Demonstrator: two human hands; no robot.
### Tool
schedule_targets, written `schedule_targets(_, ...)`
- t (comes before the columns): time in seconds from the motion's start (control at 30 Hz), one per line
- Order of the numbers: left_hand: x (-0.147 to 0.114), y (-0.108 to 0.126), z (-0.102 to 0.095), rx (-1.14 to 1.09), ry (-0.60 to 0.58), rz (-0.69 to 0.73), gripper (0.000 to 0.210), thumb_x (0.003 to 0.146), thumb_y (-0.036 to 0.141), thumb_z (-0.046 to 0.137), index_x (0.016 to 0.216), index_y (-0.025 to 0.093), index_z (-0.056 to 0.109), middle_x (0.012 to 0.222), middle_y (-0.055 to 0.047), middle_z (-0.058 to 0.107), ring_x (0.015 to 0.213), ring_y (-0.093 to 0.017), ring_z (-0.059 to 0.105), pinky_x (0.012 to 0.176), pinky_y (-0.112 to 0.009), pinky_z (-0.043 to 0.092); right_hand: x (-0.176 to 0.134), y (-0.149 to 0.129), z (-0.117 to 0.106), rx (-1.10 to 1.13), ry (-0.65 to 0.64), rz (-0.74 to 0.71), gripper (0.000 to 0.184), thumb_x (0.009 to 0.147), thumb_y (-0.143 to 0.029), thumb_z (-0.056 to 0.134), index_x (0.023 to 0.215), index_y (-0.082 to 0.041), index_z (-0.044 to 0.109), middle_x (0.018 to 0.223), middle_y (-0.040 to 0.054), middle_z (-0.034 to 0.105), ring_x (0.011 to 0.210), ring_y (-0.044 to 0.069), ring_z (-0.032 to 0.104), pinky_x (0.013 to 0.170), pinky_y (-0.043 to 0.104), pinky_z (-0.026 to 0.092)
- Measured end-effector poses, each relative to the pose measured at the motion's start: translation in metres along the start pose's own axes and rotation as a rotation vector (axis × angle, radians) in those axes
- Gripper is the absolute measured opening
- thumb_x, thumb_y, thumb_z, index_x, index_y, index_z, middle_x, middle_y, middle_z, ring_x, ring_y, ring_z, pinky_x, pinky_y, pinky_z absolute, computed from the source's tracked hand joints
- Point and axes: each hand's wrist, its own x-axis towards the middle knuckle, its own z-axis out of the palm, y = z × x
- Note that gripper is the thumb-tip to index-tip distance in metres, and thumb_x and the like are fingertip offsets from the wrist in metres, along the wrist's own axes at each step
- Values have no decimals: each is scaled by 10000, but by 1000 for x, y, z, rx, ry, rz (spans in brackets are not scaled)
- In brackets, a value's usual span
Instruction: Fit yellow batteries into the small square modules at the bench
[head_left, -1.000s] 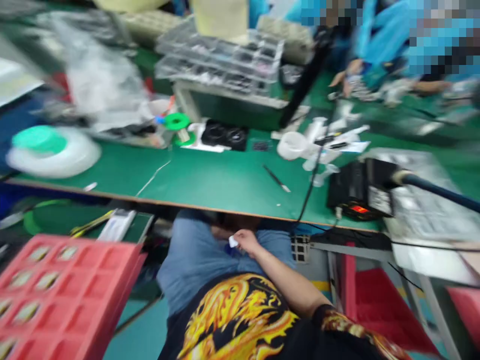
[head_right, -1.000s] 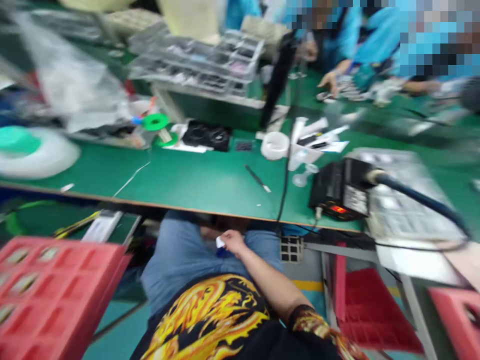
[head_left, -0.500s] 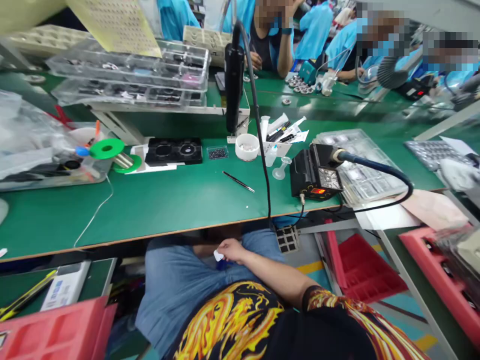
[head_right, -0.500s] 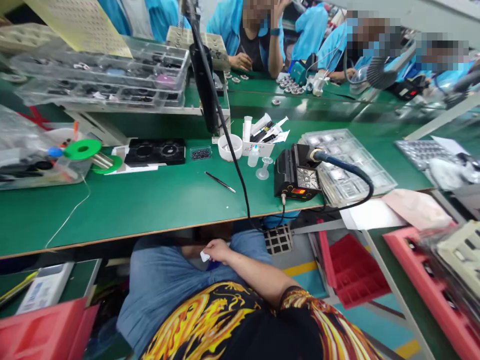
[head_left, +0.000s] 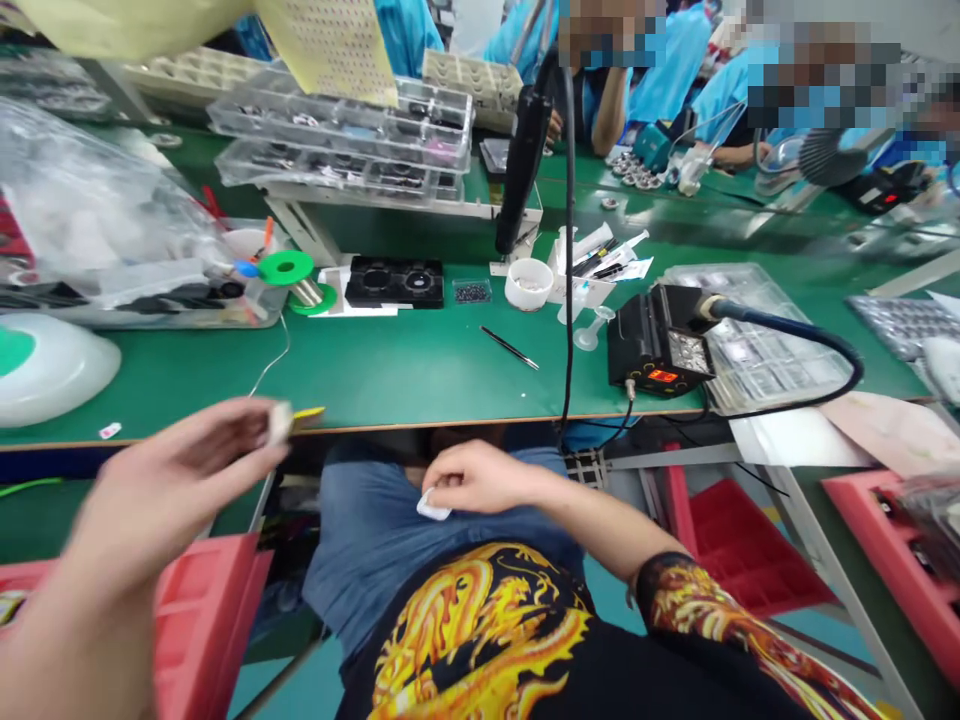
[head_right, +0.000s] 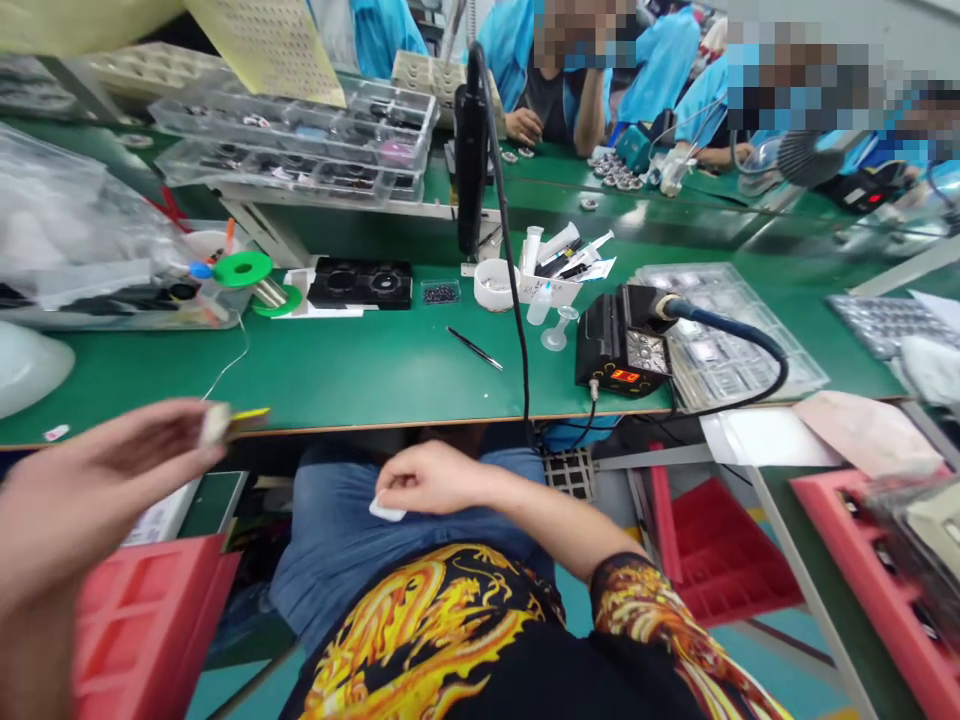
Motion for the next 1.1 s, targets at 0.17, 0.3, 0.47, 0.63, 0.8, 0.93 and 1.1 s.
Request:
schedule_targets(0.17, 68, 31, 89, 34, -16, 468, 278, 822, 334, 782, 1076, 222, 774, 1069, -55, 762, 891, -216, 690, 896, -382, 594, 37, -61, -83, -449, 373, -58, 124, 1020, -226, 704, 973, -160, 798, 916, 39, 760, 841, 146, 640, 781, 262, 418)
schedule_targets(0.3, 92, 47, 121, 58, -38, 692, 282, 846, 280, 742, 1119, 212, 755, 1072, -66, 732, 913, -219, 651, 823, -353, 548, 62, -57, -122, -712, 369, 29, 117, 998, -260, 734, 995, -158, 790, 937, 61, 746, 873, 180, 627, 793, 290, 412)
schedule_targets(0.47, 118, 51, 125, -1, -196, 700, 330, 848, 312, 768, 1163, 216, 771, 1105, -60, 719, 907, -214, 650, 793, -343, 538, 70, -48, -151, -571, 413, -22, 408, 904, -294, 821, 1276, -155, 726, 1112, 82, 738, 910, 189, 650, 821, 308, 498)
schedule_targets(0.63, 152, 60, 128, -67, -364, 674, 406, 809, 344, 823, 1200, 238, 798, 1122, -54, 690, 841, -188, 619, 771, -338, 523, 81, -30, -162, -25, 405, -127, 518, 943, -364, 760, 1403, -168, 623, 972, 18, 716, 786, 139, 641, 702, 264, 537)
schedule_targets(0.8, 179, 75, 134, -62, -582, 630, 424, 799, 345, 846, 1210, 249, 818, 1079, -56, 691, 854, -195, 620, 779, -334, 513, 82, -28, -166, 157, 411, -171, 478, 889, -349, 815, 1295, -159, 646, 862, -14, 666, 734, 126, 640, 629, 238, 537)
schedule_targets(0.93, 193, 77, 144, -54, -715, 636, 443, 811, 347, 848, 1244, 259, 815, 1104, -63, 712, 898, -214, 654, 806, -341, 532, 76, -34, -170, 270, 423, -111, 413, 868, -385, 850, 1144, -143, 661, 842, 3, 679, 726, 131, 664, 587, 230, 551)
schedule_targets(1.1, 193, 69, 152, -110, -734, 610, 458, 812, 328, 844, 1261, 250, 804, 1115, -71, 711, 907, -212, 664, 815, -338, 547, 77, -32, -166, 331, 455, -61, 394, 842, -363, 875, 1093, -157, 652, 806, -10, 677, 701, 119, 658, 573, 217, 552)
